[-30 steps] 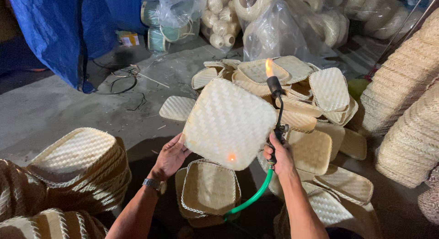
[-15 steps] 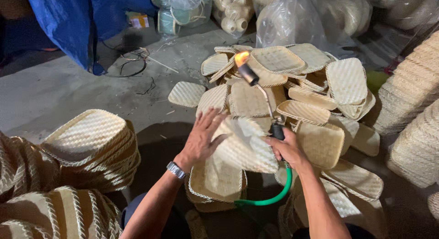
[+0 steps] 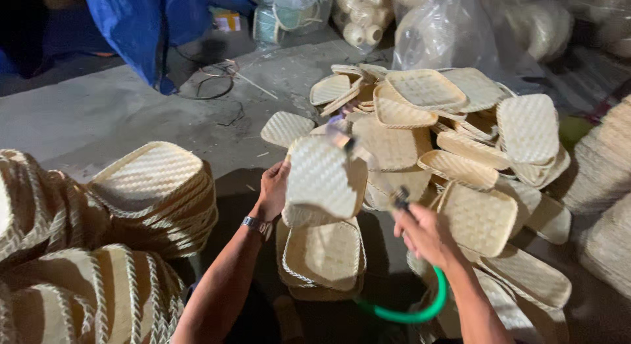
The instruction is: The person uses a handheld blowtorch to apply heat to the surface of woven baskets. They pick up individual baskets from a pile, direct the flame over the woven material, and then place the treated baskets onto a separate stack.
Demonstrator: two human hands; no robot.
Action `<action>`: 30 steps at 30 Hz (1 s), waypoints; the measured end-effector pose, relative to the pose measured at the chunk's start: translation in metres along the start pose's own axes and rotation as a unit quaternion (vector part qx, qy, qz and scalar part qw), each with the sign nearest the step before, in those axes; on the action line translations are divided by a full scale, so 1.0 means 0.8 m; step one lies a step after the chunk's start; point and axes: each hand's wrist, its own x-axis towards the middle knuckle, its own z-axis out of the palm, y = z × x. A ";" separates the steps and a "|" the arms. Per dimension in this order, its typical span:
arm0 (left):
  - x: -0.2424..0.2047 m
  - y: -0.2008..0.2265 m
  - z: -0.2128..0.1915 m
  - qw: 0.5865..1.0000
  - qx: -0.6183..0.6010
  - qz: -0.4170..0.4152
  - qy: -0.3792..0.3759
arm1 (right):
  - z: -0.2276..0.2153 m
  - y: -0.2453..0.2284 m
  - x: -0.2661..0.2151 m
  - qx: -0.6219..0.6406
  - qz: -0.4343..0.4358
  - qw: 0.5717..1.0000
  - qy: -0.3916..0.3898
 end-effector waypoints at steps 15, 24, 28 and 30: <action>-0.003 0.079 -0.063 0.971 -0.123 0.127 0.163 | 0.045 0.066 -0.033 -0.095 -0.007 0.992 -0.084; 0.017 0.066 -0.100 0.962 -0.193 0.151 0.119 | 0.017 0.033 -0.024 -0.081 0.073 0.993 -0.032; 0.013 0.072 -0.091 0.966 -0.197 0.132 0.101 | 0.010 0.012 -0.026 -0.127 0.036 0.991 -0.034; 0.007 0.075 -0.093 0.969 -0.186 0.126 0.100 | 0.009 0.011 -0.025 -0.126 0.041 0.991 0.027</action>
